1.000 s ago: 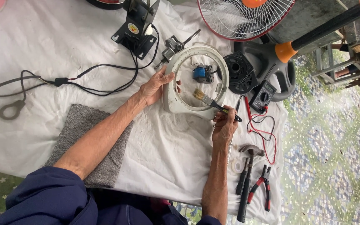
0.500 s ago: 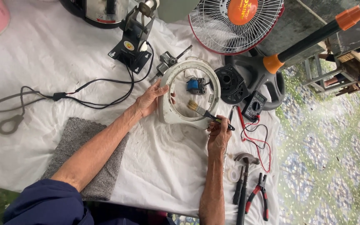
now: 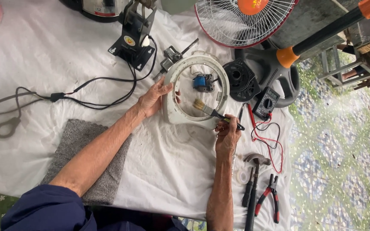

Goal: Cleaning the interior of a white plastic fan housing using a small paintbrush.

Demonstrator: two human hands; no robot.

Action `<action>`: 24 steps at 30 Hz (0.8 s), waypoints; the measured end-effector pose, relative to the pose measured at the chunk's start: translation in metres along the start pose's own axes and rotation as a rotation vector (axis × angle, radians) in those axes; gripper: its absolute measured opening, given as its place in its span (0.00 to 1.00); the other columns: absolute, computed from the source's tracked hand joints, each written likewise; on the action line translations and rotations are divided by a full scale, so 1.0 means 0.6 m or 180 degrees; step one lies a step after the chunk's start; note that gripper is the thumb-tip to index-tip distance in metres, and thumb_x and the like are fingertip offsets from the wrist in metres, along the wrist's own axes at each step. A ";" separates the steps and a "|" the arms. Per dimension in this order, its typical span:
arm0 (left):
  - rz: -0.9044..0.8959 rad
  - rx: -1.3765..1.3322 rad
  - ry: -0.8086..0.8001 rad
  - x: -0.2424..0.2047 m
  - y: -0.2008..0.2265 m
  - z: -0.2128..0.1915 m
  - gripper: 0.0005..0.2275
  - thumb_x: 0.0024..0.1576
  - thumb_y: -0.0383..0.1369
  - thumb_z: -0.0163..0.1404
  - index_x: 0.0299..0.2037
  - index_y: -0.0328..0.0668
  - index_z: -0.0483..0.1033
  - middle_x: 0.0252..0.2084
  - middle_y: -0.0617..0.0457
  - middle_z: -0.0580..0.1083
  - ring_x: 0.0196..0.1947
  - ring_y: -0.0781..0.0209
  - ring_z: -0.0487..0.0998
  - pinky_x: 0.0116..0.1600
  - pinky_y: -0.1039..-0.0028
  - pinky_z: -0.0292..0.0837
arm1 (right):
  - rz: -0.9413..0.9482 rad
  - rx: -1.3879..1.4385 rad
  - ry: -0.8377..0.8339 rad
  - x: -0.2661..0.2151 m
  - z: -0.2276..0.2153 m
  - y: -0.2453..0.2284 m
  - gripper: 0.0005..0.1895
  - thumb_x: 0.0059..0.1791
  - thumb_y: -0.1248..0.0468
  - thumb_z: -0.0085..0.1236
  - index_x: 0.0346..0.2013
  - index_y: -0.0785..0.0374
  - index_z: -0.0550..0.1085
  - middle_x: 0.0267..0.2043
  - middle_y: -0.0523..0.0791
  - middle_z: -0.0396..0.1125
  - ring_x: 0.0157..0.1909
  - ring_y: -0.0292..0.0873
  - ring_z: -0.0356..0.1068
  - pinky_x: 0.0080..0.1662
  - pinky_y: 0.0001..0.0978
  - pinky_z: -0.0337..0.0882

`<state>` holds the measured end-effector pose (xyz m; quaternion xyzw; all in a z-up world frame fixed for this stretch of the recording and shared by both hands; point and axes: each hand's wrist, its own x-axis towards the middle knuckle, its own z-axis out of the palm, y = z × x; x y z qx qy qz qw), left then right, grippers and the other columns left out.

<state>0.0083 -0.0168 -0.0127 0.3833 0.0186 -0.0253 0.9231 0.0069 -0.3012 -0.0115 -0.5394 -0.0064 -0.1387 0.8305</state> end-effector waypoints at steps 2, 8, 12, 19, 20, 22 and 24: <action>0.0006 0.0043 0.0021 -0.007 -0.001 0.001 0.48 0.53 0.45 0.61 0.76 0.45 0.35 0.66 0.52 0.65 0.63 0.62 0.68 0.61 0.63 0.73 | 0.0011 -0.0011 0.0003 -0.006 0.000 -0.003 0.15 0.55 0.55 0.54 0.41 0.66 0.74 0.21 0.51 0.68 0.20 0.38 0.68 0.23 0.24 0.71; 0.0003 0.0013 -0.0087 0.002 -0.012 -0.013 0.44 0.54 0.45 0.60 0.75 0.45 0.43 0.63 0.48 0.65 0.57 0.57 0.72 0.56 0.59 0.77 | 0.0046 -0.0018 0.0026 -0.007 -0.001 -0.003 0.15 0.55 0.55 0.54 0.41 0.66 0.74 0.21 0.51 0.69 0.20 0.38 0.68 0.23 0.24 0.71; 0.0018 -0.0041 -0.0220 0.020 -0.021 -0.029 0.30 0.56 0.41 0.60 0.68 0.53 0.60 0.57 0.48 0.72 0.51 0.54 0.78 0.50 0.60 0.81 | 0.0028 -0.0084 0.0006 -0.009 0.003 -0.009 0.15 0.54 0.54 0.54 0.41 0.65 0.73 0.22 0.51 0.69 0.21 0.38 0.69 0.23 0.24 0.71; 0.0111 0.0079 -0.0405 0.017 -0.010 -0.030 0.33 0.53 0.43 0.64 0.67 0.47 0.61 0.58 0.43 0.71 0.48 0.49 0.78 0.49 0.59 0.79 | -0.0355 -0.0169 0.0090 0.016 -0.008 -0.035 0.16 0.55 0.52 0.53 0.40 0.63 0.74 0.22 0.53 0.69 0.20 0.42 0.69 0.21 0.26 0.69; 0.0068 0.0069 -0.0372 0.005 -0.010 -0.022 0.33 0.53 0.43 0.64 0.67 0.47 0.61 0.58 0.43 0.71 0.48 0.49 0.78 0.49 0.59 0.79 | -0.0309 -0.0190 0.0112 0.021 -0.010 -0.046 0.16 0.55 0.52 0.53 0.40 0.63 0.74 0.22 0.53 0.69 0.20 0.42 0.69 0.21 0.26 0.69; 0.0257 0.0002 -0.0373 -0.003 0.006 -0.002 0.22 0.56 0.38 0.60 0.58 0.50 0.66 0.46 0.52 0.74 0.41 0.56 0.82 0.45 0.65 0.83 | -0.0795 -0.0315 0.0080 0.046 -0.001 -0.068 0.16 0.56 0.54 0.52 0.43 0.66 0.73 0.24 0.57 0.69 0.22 0.44 0.70 0.24 0.28 0.71; 0.0282 0.0030 -0.0423 -0.003 0.005 -0.002 0.24 0.55 0.39 0.61 0.59 0.48 0.66 0.45 0.51 0.74 0.40 0.56 0.82 0.44 0.65 0.84 | -0.1048 -0.0536 0.0027 0.047 0.051 -0.102 0.16 0.56 0.55 0.51 0.42 0.67 0.73 0.25 0.57 0.69 0.23 0.43 0.71 0.25 0.28 0.72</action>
